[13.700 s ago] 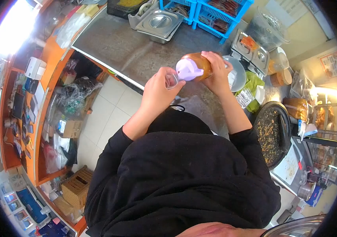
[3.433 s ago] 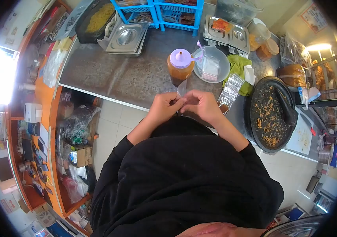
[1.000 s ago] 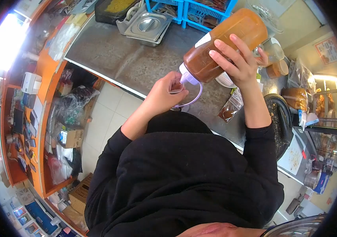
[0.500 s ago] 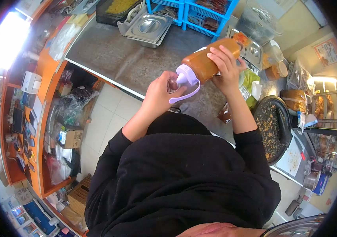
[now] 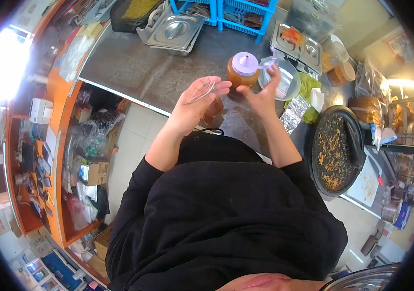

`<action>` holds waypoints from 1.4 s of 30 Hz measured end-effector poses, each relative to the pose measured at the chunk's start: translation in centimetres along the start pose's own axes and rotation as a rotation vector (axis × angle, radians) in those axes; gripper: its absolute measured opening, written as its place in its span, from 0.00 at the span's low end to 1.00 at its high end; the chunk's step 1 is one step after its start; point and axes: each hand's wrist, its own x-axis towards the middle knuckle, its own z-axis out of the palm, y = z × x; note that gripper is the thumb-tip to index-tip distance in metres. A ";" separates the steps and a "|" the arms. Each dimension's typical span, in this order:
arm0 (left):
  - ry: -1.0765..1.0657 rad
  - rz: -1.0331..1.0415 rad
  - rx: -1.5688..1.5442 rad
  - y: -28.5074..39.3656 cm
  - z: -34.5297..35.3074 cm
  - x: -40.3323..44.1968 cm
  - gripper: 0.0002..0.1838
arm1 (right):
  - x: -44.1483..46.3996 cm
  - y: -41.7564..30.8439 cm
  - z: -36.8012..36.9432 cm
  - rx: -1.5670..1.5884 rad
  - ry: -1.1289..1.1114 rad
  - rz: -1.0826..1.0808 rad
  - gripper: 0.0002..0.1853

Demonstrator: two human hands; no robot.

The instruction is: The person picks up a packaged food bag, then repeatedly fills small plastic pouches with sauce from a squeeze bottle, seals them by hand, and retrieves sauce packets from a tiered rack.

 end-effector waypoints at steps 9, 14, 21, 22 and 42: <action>-0.277 0.015 0.284 -0.3 3.3 0.1 0.28 | -2.8 -6.4 -4.5 0.803 -0.472 0.442 0.05; -0.043 -0.045 0.355 -2.0 2.9 0.5 0.13 | -2.5 -6.2 -6.7 0.805 -0.337 0.469 0.05; -0.024 0.148 0.562 -3.7 5.3 0.9 0.04 | -3.2 -5.8 -8.8 0.658 -0.309 0.413 0.06; -0.032 0.151 0.525 -3.9 5.7 1.0 0.04 | -3.3 -5.6 -9.1 0.565 -0.324 0.381 0.06; -0.374 -0.180 0.831 -21.2 8.0 7.8 0.29 | -13.1 9.1 -14.3 -0.195 0.080 0.647 0.08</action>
